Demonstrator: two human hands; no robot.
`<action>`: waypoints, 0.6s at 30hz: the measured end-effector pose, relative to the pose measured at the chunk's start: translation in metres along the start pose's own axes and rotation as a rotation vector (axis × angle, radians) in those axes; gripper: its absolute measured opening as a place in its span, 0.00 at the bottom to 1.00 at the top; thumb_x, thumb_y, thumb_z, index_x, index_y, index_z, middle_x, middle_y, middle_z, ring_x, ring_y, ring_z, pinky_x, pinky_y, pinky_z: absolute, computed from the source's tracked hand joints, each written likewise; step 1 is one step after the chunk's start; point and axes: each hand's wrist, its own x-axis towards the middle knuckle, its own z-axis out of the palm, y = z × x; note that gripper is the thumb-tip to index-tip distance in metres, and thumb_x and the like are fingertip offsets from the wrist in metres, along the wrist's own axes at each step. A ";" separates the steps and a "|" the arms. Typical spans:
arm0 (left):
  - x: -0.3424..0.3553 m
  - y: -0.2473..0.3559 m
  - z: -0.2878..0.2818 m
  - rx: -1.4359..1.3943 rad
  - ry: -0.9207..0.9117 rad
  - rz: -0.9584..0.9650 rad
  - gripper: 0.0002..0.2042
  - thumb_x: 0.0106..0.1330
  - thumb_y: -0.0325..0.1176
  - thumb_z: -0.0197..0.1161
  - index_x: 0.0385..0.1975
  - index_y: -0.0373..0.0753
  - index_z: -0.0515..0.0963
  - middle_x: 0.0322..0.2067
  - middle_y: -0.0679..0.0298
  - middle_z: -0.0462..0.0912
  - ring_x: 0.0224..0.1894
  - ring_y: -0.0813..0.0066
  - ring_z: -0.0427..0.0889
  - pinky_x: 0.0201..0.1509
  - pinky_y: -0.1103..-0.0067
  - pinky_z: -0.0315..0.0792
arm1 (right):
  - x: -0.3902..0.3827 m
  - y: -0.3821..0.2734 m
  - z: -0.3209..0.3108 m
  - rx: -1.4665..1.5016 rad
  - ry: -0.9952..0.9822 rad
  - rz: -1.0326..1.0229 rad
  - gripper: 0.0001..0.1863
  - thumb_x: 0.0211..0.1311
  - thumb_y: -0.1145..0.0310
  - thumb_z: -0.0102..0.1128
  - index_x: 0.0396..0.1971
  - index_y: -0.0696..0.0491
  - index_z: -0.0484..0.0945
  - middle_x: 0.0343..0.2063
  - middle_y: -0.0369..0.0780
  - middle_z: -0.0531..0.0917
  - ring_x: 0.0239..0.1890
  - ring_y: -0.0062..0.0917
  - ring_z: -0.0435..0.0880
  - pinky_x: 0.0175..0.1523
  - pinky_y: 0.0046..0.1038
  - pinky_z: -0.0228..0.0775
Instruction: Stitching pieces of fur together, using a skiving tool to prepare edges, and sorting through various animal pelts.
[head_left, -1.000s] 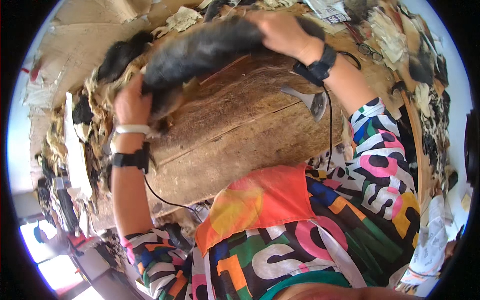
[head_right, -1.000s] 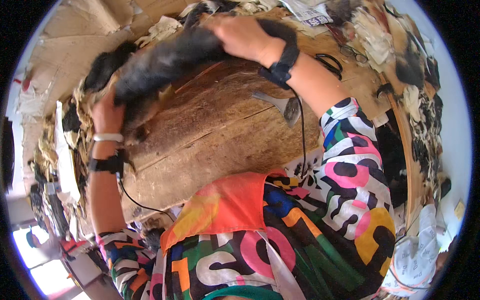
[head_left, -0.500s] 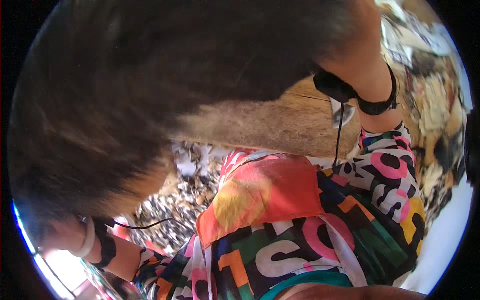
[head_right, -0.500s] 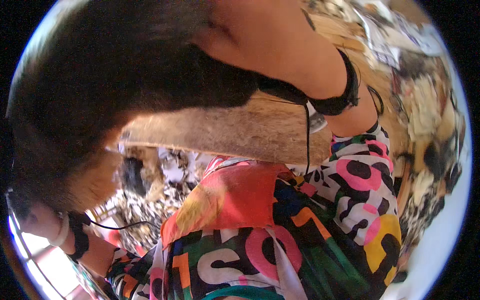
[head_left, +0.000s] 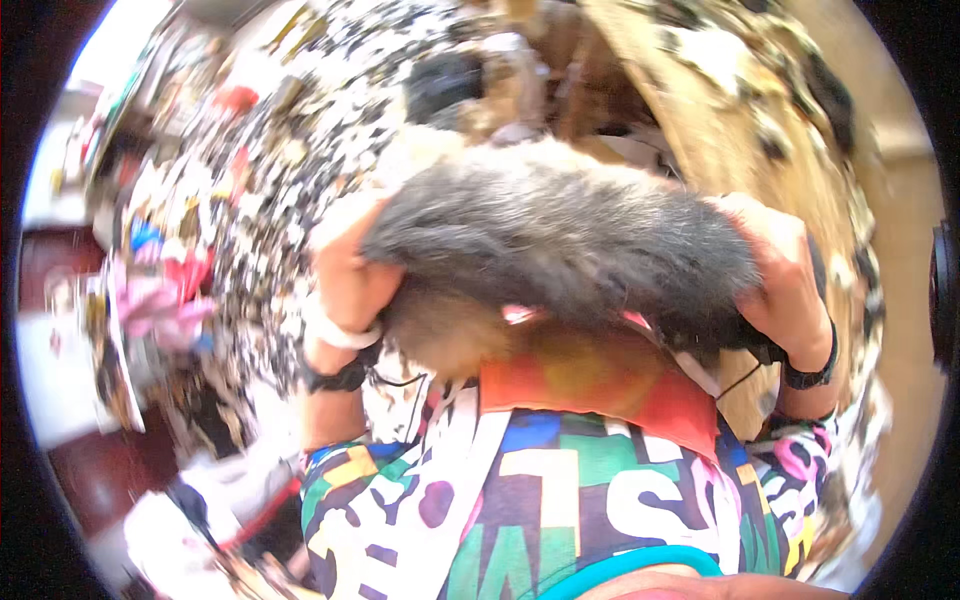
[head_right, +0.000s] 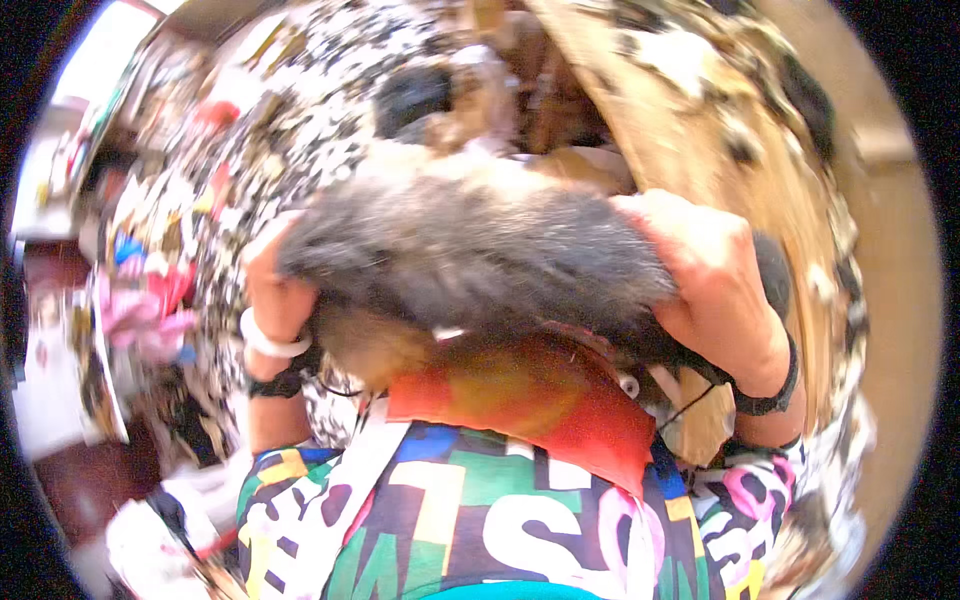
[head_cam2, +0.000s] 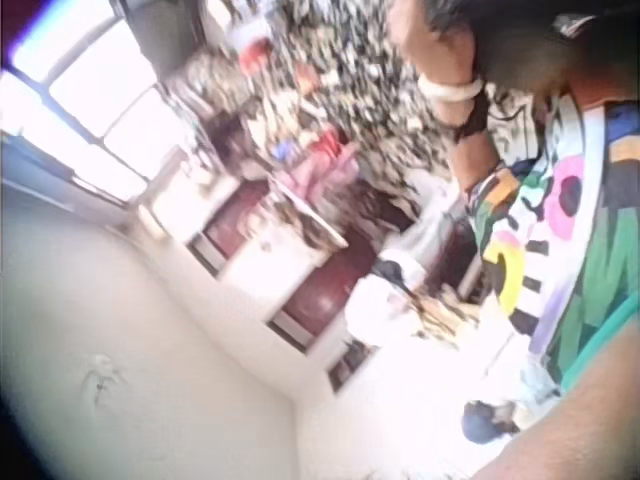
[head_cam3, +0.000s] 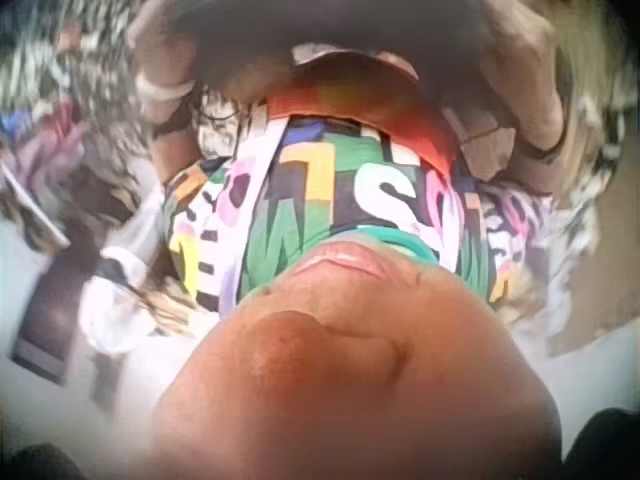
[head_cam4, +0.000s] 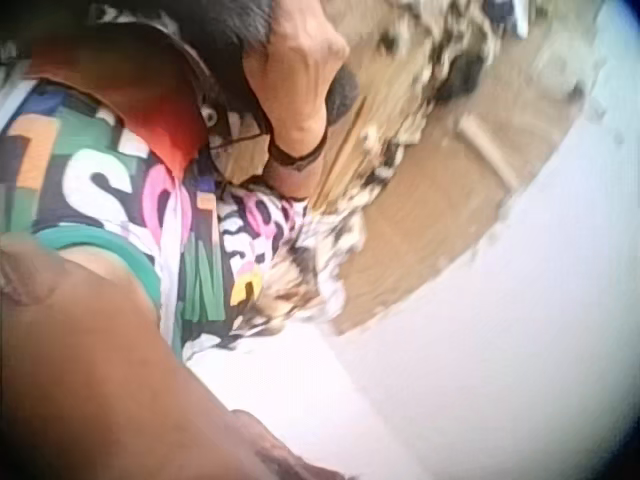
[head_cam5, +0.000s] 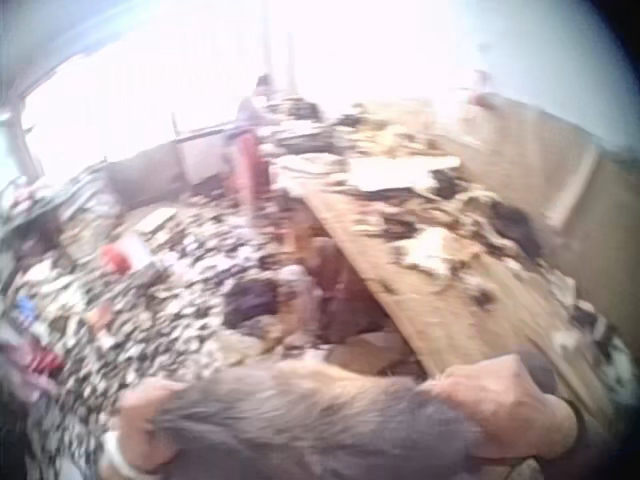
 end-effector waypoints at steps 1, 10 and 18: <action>-0.014 -0.020 -0.016 -0.037 0.039 -0.015 0.19 0.52 0.23 0.63 0.47 0.35 0.81 0.38 0.49 0.85 0.42 0.57 0.86 0.46 0.74 0.77 | 0.023 -0.009 0.019 0.064 -0.078 0.035 0.28 0.40 0.79 0.59 0.50 0.61 0.75 0.42 0.51 0.82 0.44 0.47 0.82 0.51 0.36 0.75; -0.197 -0.147 -0.222 -0.320 0.088 -0.372 0.08 0.54 0.24 0.59 0.34 0.34 0.79 0.27 0.51 0.80 0.31 0.53 0.81 0.36 0.74 0.73 | 0.180 -0.194 0.180 0.685 -0.569 0.015 0.23 0.46 0.82 0.59 0.48 0.58 0.76 0.36 0.52 0.82 0.42 0.48 0.81 0.45 0.35 0.73; -0.317 -0.177 -0.350 -0.368 0.185 -0.679 0.11 0.60 0.25 0.60 0.42 0.33 0.80 0.34 0.61 0.85 0.37 0.79 0.80 0.44 0.80 0.73 | 0.291 -0.334 0.258 0.919 -0.791 -0.198 0.23 0.48 0.79 0.59 0.49 0.59 0.75 0.32 0.52 0.82 0.38 0.49 0.81 0.43 0.37 0.73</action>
